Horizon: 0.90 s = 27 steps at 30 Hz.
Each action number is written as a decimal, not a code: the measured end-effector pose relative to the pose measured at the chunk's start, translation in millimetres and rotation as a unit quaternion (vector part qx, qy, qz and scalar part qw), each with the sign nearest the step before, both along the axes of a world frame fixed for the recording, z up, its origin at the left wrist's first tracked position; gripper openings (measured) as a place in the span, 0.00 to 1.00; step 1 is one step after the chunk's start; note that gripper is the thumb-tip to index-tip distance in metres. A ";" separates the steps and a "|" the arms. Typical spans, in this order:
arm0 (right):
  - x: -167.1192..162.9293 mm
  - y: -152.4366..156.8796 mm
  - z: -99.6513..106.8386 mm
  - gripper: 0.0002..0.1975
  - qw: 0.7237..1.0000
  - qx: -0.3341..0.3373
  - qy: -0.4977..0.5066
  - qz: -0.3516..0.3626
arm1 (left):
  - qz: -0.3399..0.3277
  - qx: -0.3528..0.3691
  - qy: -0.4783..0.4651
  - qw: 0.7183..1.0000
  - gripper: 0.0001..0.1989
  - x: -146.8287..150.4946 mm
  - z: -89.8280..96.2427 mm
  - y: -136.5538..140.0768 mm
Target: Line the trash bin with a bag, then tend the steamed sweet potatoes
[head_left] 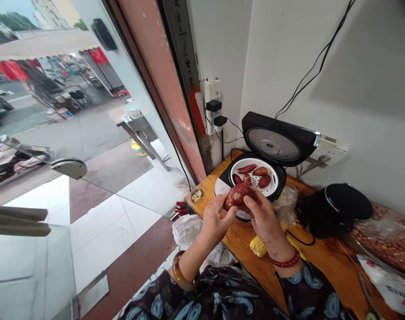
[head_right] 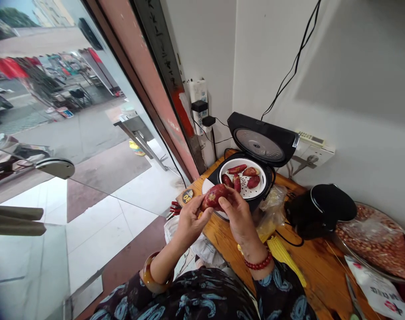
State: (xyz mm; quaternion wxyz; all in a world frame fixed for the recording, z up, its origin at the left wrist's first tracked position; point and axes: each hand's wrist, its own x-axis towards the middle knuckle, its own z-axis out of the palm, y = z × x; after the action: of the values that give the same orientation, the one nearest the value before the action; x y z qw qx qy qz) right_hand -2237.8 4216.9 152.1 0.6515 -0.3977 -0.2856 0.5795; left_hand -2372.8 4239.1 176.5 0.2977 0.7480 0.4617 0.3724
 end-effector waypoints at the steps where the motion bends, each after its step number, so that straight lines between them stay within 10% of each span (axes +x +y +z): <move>1: -0.3 -0.4 -0.6 0.18 1.000 0.000 0.005 0.000 | 0.000 0.005 -0.001 1.000 0.13 0.1 -0.8 0.0; 13: -4.7 1.3 -13.4 0.17 1.000 -0.002 0.019 0.012 | -0.003 -0.032 -0.003 0.999 0.09 -4.0 -15.8 4.7; 22: 37.7 31.1 -42.4 0.26 0.990 -0.032 -0.134 -0.020 | 0.013 -0.279 -0.192 0.941 0.35 -42.0 -58.3 0.7; 27: 112.9 70.6 -78.5 0.24 0.844 -0.104 -0.519 -0.087 | 0.127 -0.317 -0.196 0.919 0.33 -77.4 -69.0 -12.1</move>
State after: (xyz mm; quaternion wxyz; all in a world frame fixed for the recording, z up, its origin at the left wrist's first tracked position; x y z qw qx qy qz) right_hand -2124.9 4287.5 73.6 0.4108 -0.7293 -0.4838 0.2556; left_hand -2450.2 4226.9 107.5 0.5540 0.4611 0.5793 0.3806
